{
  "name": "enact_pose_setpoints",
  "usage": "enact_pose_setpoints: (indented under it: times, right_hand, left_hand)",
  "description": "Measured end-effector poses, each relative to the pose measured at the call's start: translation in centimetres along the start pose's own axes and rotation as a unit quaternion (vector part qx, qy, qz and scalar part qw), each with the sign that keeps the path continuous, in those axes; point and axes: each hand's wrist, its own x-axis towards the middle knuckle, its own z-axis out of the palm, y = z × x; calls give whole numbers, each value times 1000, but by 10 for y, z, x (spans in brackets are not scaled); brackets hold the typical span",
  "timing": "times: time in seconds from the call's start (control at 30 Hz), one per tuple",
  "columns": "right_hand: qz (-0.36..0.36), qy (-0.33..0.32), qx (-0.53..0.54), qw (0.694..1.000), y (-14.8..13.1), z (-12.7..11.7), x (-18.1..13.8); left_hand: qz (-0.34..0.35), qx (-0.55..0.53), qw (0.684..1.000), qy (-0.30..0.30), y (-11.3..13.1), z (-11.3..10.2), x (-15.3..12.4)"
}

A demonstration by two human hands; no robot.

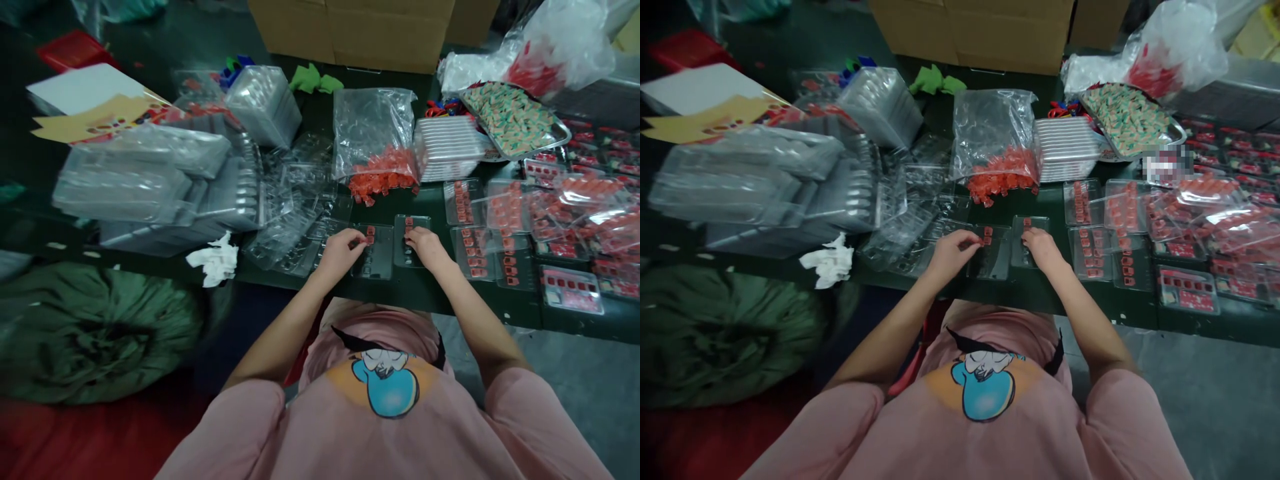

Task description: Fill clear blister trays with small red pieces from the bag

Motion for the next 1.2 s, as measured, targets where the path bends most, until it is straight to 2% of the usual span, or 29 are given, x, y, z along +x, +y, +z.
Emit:
enact_pose_setpoints:
  times: [0.13,0.23,0.4,0.57,0.67,0.8,0.93,1.07,1.2]
  right_hand:
    - [-10,26,48,998,4,-2,-7]
    - [-10,39,58,997,5,-1,-9]
    - [8,55,59,997,4,-3,-11]
    - [-1,78,43,996,-6,-17,-8]
    - [-22,93,43,994,-19,-19,18]
    - [-36,72,43,996,-41,-3,84]
    - [18,46,-4,999,-57,20,135]
    - [36,68,-1,997,-59,30,142]
    - [41,93,81,992,-43,24,120]
  left_hand:
    - [68,66,994,-59,-8,10,-1]
    - [70,76,992,-74,-14,13,0]
    - [53,27,993,-98,-16,12,4]
    - [70,69,987,-129,-20,15,3]
    - [81,80,985,-132,-24,19,5]
    - [78,107,984,-119,-26,25,9]
    - [83,169,976,-108,-20,28,8]
    - [73,191,974,-96,-15,30,4]
    - [61,173,978,-96,-13,24,3]
